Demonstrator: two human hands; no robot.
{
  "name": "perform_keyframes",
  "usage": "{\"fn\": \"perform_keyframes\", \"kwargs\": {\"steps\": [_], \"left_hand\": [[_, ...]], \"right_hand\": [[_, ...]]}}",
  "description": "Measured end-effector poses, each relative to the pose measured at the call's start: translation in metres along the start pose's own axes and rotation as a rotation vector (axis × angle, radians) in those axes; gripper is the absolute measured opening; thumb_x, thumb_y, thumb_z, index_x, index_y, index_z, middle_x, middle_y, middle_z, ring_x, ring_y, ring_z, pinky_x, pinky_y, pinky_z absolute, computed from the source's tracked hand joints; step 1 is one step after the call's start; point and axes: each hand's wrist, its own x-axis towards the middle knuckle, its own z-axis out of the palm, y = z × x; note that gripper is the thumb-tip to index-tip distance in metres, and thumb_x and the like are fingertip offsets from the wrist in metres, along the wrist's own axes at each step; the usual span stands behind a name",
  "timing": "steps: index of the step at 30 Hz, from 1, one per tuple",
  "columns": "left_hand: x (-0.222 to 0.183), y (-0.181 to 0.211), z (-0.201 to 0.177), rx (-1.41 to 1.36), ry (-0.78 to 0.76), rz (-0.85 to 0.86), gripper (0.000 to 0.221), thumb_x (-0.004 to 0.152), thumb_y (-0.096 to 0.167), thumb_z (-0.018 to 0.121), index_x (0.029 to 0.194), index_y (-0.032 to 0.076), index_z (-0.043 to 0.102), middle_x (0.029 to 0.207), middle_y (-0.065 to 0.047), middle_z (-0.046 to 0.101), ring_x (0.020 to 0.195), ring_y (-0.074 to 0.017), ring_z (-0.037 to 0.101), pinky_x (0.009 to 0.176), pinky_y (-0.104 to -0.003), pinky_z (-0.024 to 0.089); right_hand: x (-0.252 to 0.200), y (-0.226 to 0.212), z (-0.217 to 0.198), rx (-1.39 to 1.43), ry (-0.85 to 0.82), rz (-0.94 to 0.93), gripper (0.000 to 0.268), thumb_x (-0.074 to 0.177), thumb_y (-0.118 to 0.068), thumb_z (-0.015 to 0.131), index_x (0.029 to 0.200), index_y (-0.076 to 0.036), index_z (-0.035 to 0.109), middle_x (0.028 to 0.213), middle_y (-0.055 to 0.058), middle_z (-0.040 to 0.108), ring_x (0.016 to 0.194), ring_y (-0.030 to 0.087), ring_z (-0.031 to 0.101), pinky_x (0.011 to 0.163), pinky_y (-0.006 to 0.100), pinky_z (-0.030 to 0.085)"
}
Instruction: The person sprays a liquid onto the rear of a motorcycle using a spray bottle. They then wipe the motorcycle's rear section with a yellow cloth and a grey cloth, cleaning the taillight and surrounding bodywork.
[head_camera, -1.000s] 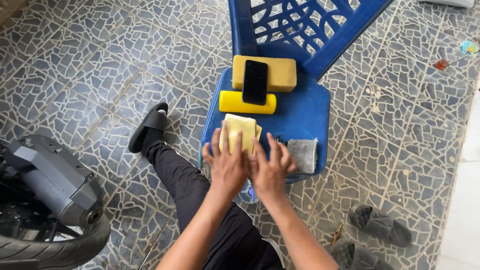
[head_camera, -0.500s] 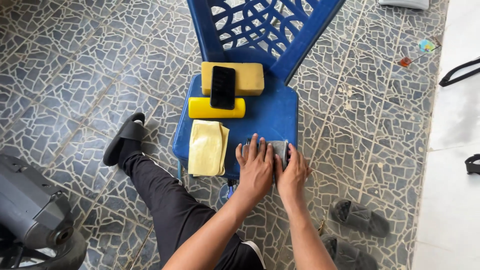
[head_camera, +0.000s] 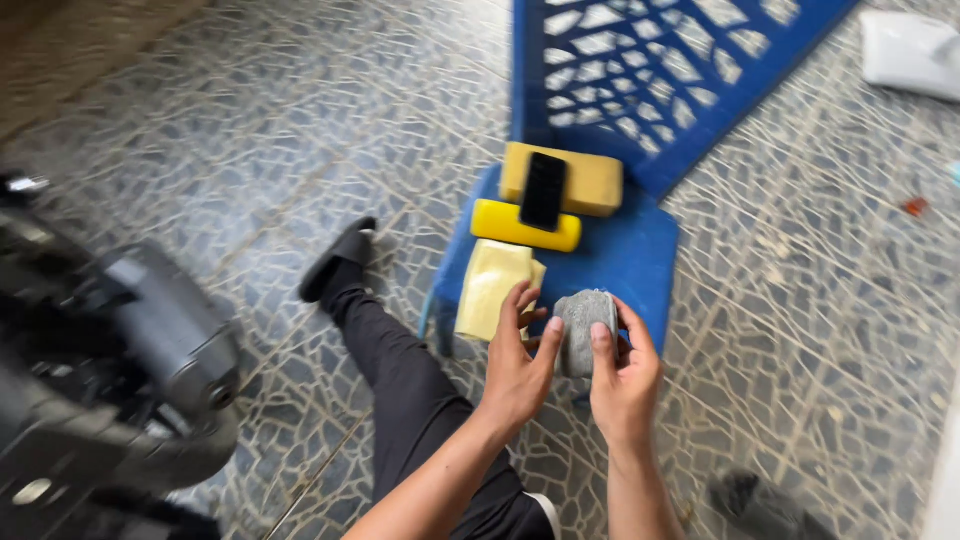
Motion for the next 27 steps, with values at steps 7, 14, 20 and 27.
{"fn": "perform_keyframes", "kwargs": {"steps": [7, 14, 20, 27], "left_hand": [[-0.062, 0.016, -0.135, -0.107, 0.2, -0.236, 0.054, 0.096, 0.029, 0.057, 0.145, 0.006, 0.05, 0.136, -0.015, 0.064, 0.118, -0.0215, 0.066, 0.097, -0.032, 0.055], [-0.155, 0.058, -0.24, -0.387, 0.444, -0.238, 0.047, 0.099, 0.026, 0.049, 0.14, 0.006, 0.059, 0.13, -0.009, 0.067, 0.112, -0.0173, 0.062, 0.095, -0.031, 0.049], [-0.228, 0.068, -0.295, -0.564, 0.744, -0.011, 0.043, 0.095, 0.018, 0.06, 0.135, 0.0, 0.06, 0.122, -0.014, 0.069, 0.105, -0.0185, 0.062, 0.092, -0.031, 0.05], [-0.285, 0.09, -0.344, -0.356, 0.972, 0.216, 0.053, 0.094, 0.013, 0.064, 0.145, 0.008, 0.05, 0.133, -0.013, 0.065, 0.115, -0.0211, 0.066, 0.098, -0.033, 0.053]], "right_hand": [[-0.049, -0.058, 0.092, 0.241, -0.453, 0.114, 0.046, 0.096, -0.013, 0.063, 0.138, 0.003, 0.057, 0.104, 0.015, 0.073, 0.081, 0.015, 0.068, 0.069, 0.024, 0.056], [-0.142, -0.105, 0.182, 0.446, -0.856, 0.104, 0.047, 0.095, -0.007, 0.061, 0.14, 0.002, 0.053, 0.126, 0.015, 0.067, 0.102, 0.018, 0.066, 0.087, 0.027, 0.054], [-0.226, -0.139, 0.235, 0.449, -1.077, 0.1, 0.047, 0.094, -0.001, 0.061, 0.14, -0.001, 0.053, 0.119, 0.013, 0.064, 0.092, 0.016, 0.068, 0.079, 0.026, 0.057], [-0.285, -0.193, 0.272, 0.373, -1.179, -0.093, 0.048, 0.093, -0.003, 0.064, 0.139, -0.001, 0.052, 0.114, 0.011, 0.068, 0.097, 0.017, 0.068, 0.086, 0.027, 0.057]]}}
